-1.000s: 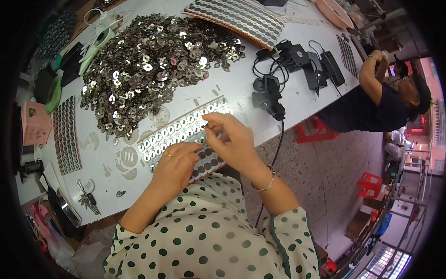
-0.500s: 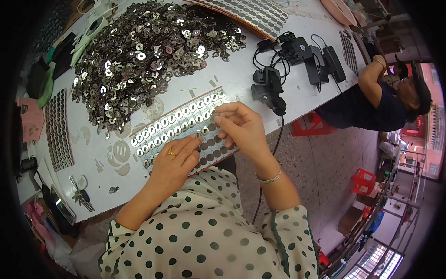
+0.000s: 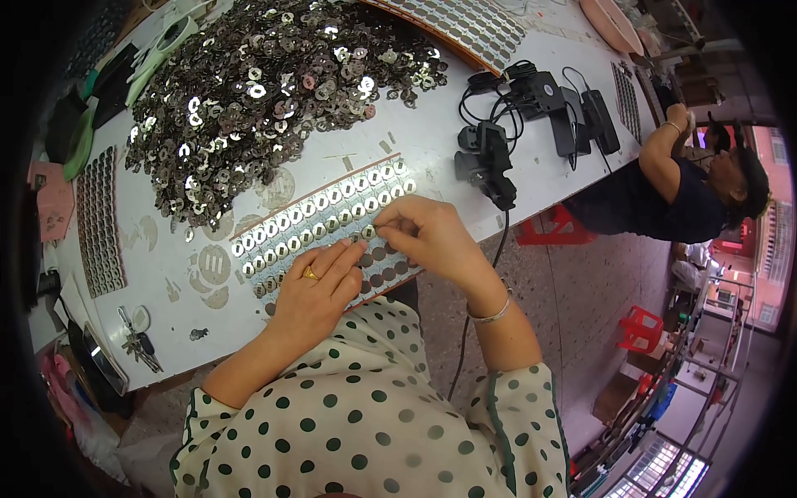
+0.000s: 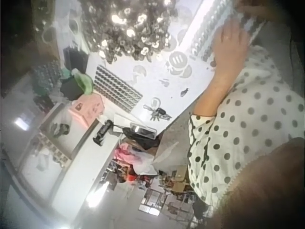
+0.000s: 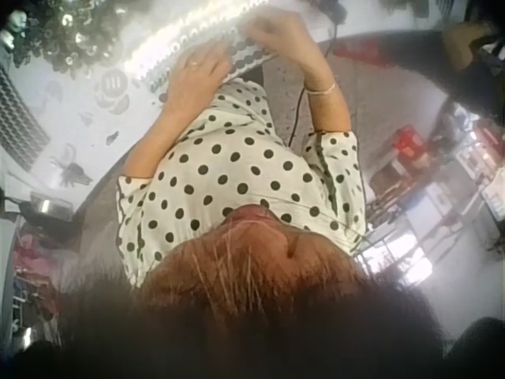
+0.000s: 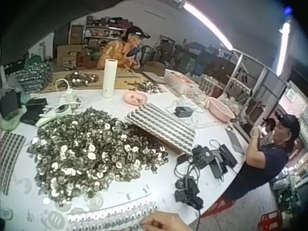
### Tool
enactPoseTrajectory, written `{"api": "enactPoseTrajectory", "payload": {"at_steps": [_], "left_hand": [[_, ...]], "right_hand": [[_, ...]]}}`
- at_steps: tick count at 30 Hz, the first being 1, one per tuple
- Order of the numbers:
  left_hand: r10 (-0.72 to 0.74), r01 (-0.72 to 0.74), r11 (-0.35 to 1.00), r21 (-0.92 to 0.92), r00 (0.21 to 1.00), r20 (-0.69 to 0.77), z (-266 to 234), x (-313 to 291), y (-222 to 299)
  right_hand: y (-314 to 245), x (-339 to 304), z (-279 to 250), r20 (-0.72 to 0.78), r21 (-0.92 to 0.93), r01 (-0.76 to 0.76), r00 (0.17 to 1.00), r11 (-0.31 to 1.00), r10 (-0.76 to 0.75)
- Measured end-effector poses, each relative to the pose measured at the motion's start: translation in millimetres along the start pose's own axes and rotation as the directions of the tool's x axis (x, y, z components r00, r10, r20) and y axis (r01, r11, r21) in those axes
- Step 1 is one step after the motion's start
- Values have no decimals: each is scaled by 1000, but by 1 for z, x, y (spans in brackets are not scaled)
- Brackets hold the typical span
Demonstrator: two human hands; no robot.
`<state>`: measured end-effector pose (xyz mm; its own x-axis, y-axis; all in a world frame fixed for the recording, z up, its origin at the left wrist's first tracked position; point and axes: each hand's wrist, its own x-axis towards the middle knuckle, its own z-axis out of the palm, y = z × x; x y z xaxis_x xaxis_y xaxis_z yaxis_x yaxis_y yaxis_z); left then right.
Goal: The person assembles small metal washers and metal discs into a plastic tray by hand.
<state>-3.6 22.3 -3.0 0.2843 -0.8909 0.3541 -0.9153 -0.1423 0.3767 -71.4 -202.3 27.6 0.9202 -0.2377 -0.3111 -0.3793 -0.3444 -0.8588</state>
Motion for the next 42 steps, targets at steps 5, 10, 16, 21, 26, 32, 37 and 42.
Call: {"api": "enactPoseTrajectory", "payload": {"at_steps": [5,10,16,21,26,32,37,42], "left_hand": [[5,-5,1000,12,1000,-14,0,0,0],[-2,3,999,38,1000,-27,1,2,1],[-20,21,1000,18,999,-40,0,1,2],[-144,100,953,-285,980,-139,-15,6,4],[-585,286,-277,-917,707,397,-23,9,3],[-550,269,-316,-910,729,407,-25,14,3],[-526,199,-125,-972,818,235,-13,7,4],[-535,214,-25,-976,822,194,-16,11,9]], "right_hand": [[5,-3,4,-119,-149,225,963,963,-243],[5,-5,2,-66,-26,101,993,995,-102],[9,-6,7,-75,-133,194,976,972,-205],[-1,-14,3,-110,-66,182,976,981,-189],[-27,-35,13,8,523,66,997,850,-82],[-32,-31,26,9,615,109,989,781,-146],[-32,-25,18,-96,229,384,923,894,-372],[-30,-25,5,32,-23,456,890,890,-455]]}}
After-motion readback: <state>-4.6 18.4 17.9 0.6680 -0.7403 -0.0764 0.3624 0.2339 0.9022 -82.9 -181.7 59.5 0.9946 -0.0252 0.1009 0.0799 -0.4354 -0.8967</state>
